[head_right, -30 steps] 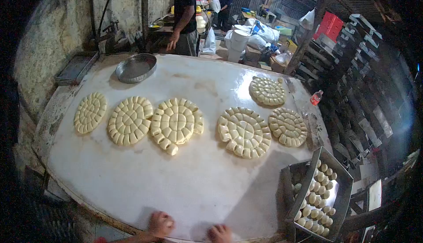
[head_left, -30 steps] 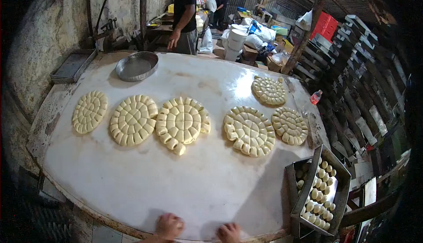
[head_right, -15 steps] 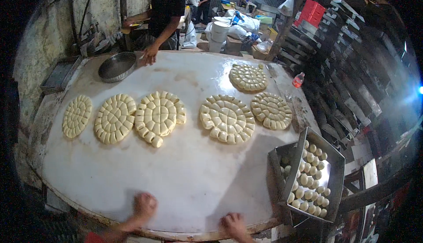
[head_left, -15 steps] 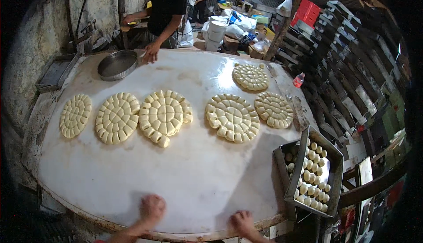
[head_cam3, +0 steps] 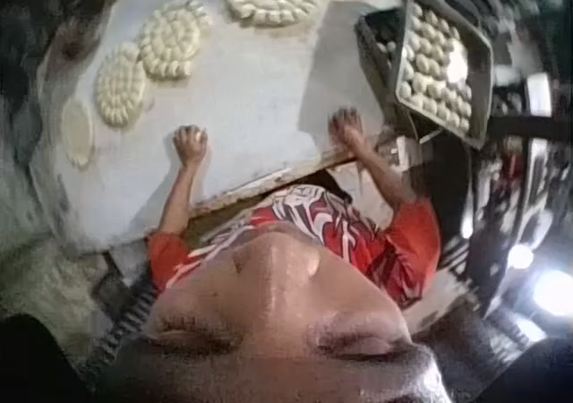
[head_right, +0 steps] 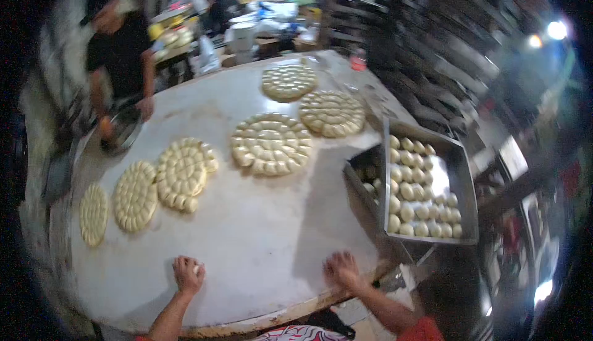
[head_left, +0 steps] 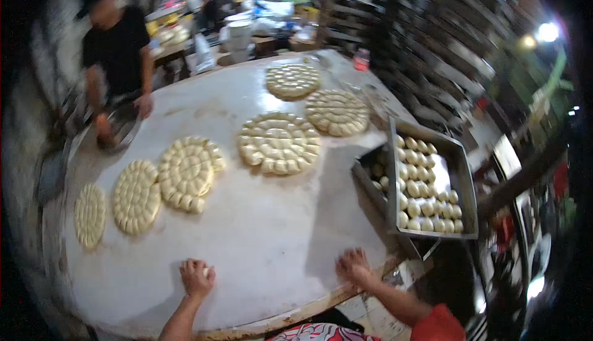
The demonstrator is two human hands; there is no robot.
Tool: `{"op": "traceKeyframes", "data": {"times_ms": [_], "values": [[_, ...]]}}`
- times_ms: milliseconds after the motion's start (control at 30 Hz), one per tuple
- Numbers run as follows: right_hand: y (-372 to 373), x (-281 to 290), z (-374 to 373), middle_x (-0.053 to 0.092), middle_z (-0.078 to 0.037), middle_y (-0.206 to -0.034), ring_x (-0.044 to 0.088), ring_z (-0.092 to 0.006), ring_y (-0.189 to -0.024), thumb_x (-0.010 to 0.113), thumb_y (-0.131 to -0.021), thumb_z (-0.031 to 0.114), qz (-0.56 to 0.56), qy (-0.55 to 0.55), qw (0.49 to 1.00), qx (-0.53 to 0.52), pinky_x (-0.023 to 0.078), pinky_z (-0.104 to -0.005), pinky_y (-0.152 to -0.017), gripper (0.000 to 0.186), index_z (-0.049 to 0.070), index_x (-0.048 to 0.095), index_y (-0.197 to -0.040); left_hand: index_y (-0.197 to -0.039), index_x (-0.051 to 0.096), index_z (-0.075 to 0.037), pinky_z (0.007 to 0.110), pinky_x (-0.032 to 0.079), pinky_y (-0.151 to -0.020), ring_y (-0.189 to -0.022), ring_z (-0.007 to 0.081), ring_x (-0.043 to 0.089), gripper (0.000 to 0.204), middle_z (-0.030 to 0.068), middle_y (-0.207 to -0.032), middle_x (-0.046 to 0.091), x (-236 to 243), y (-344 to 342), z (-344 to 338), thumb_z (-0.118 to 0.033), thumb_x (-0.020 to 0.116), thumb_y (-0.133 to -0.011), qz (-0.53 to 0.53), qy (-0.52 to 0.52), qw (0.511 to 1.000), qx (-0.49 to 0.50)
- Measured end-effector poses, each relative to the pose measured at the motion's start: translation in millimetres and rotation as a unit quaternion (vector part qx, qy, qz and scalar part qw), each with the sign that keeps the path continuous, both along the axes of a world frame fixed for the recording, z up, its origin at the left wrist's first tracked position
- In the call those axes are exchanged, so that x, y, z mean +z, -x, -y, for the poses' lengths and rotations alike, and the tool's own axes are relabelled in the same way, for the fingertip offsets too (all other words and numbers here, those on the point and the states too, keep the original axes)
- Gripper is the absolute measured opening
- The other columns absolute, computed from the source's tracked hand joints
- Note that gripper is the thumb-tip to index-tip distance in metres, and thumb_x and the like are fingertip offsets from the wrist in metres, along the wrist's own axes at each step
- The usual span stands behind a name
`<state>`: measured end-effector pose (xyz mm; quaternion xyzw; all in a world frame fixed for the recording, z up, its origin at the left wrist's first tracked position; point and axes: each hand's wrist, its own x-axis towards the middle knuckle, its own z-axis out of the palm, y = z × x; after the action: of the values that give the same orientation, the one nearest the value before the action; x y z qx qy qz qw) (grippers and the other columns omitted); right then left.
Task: Shaping bread dough balls and arranging them into patterns on a production table.
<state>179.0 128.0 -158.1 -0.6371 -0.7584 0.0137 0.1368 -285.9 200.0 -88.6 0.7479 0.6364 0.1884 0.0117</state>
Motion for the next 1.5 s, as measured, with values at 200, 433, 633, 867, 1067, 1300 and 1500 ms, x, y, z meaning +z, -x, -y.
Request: {"op": "traceKeyframes", "data": {"times_ms": [200, 433, 633, 867, 1067, 1300, 1500], "values": [[83.3, 20.2, -57.7, 0.055, -0.007, -0.092, 0.05, -0.026, -0.093, 0.061, -0.077, 0.016, -0.218, -0.019, 0.975, 0.039, 0.038, -0.0427, -0.087, 0.017, 0.008, 0.057, -0.092, -0.074, 0.055, -0.007, 0.048, 0.036, -0.08, -0.084, 0.0323, 0.048, 0.017, 0.0119, -0.089, 0.052, -30.6, -83.9, -27.8, -0.021, 0.065, -0.071, 0.065, 0.012, 0.995, -0.08], [27.8, 85.2, -13.8, 0.049, -0.016, -0.114, 0.047, -0.0358, -0.106, 0.059, -0.08, 0.024, -0.102, 0.114, 0.985, 0.08, 0.041, -0.046, -0.088, 0.035, 0.002, 0.049, -0.106, -0.079, 0.053, -0.001, 0.046, 0.036, -0.083, -0.092, 0.0344, 0.046, 0.016, 0.0159, -0.093, 0.049, -6.8, -57.6, -5.8, -0.017, 0.056, -0.081, -0.024, -0.004, 0.998, 0.056], [-98.5, 185.5, -38.2, 0.059, -0.023, -0.088, 0.059, -0.0363, -0.079, 0.057, -0.072, 0.009, -0.249, 0.268, 0.9, 0.237, 0.048, -0.0451, -0.071, 0.022, -0.004, 0.056, -0.09, -0.086, 0.053, 0.0, 0.041, 0.04, -0.083, -0.091, 0.029, 0.048, 0.02, 0.0145, -0.092, 0.051, -18.6, -97.3, 58.5, -0.02, 0.054, -0.087, -0.137, 0.035, 0.982, 0.124], [-432.4, 211.4, -93.8, 0.058, -0.019, -0.088, 0.057, -0.0367, -0.085, 0.066, -0.069, 0.018, -0.138, 0.054, 0.98, -0.133, 0.047, -0.0427, -0.074, 0.026, 0.001, 0.059, -0.087, -0.096, 0.053, 0.0, 0.033, 0.045, -0.077, -0.085, 0.0195, 0.052, 0.023, 0.0101, -0.092, 0.055, 89.1, -277.3, 71.0, -0.022, 0.053, -0.091, 0.246, 0.484, 0.834, 0.103], [-469.3, 169.6, -79.4, 0.056, -0.02, -0.1, 0.054, -0.0374, -0.097, 0.069, -0.071, 0.027, -0.157, 0.071, 0.967, -0.185, 0.045, -0.0416, -0.083, 0.041, 0.003, 0.057, -0.102, -0.116, 0.044, -0.003, 0.029, 0.045, -0.084, -0.098, 0.0143, 0.051, 0.041, 0.006, -0.104, 0.051, 183.5, -565.5, -43.1, -0.005, 0.062, -0.08, 0.339, 0.385, 0.767, -0.386], [-407.3, 288.1, 37.4, 0.043, -0.02, -0.127, 0.045, -0.0374, -0.116, 0.061, -0.083, 0.036, -0.232, -0.179, 0.927, -0.232, 0.039, -0.0422, -0.096, 0.053, 0.004, 0.047, -0.124, -0.122, 0.044, -0.009, 0.04, 0.042, -0.09, -0.101, 0.0361, 0.052, 0.049, 0.0163, -0.104, 0.056, 126.0, -770.4, -103.0, -0.016, 0.062, -0.077, 0.03, 0.068, 0.851, -0.519], [-326.3, 274.2, 116.4, 0.045, -0.017, -0.125, 0.05, -0.0275, -0.11, 0.049, -0.086, 0.055, -0.387, -0.421, 0.801, -0.176, 0.044, -0.0379, -0.087, 0.061, 0.004, 0.049, -0.119, -0.116, 0.052, -0.008, 0.039, 0.04, -0.092, -0.107, 0.0313, 0.053, 0.041, 0.0157, -0.113, 0.058, 137.8, -684.1, -136.9, -0.013, 0.063, -0.077, 0.263, -0.054, 0.858, -0.439]]}}
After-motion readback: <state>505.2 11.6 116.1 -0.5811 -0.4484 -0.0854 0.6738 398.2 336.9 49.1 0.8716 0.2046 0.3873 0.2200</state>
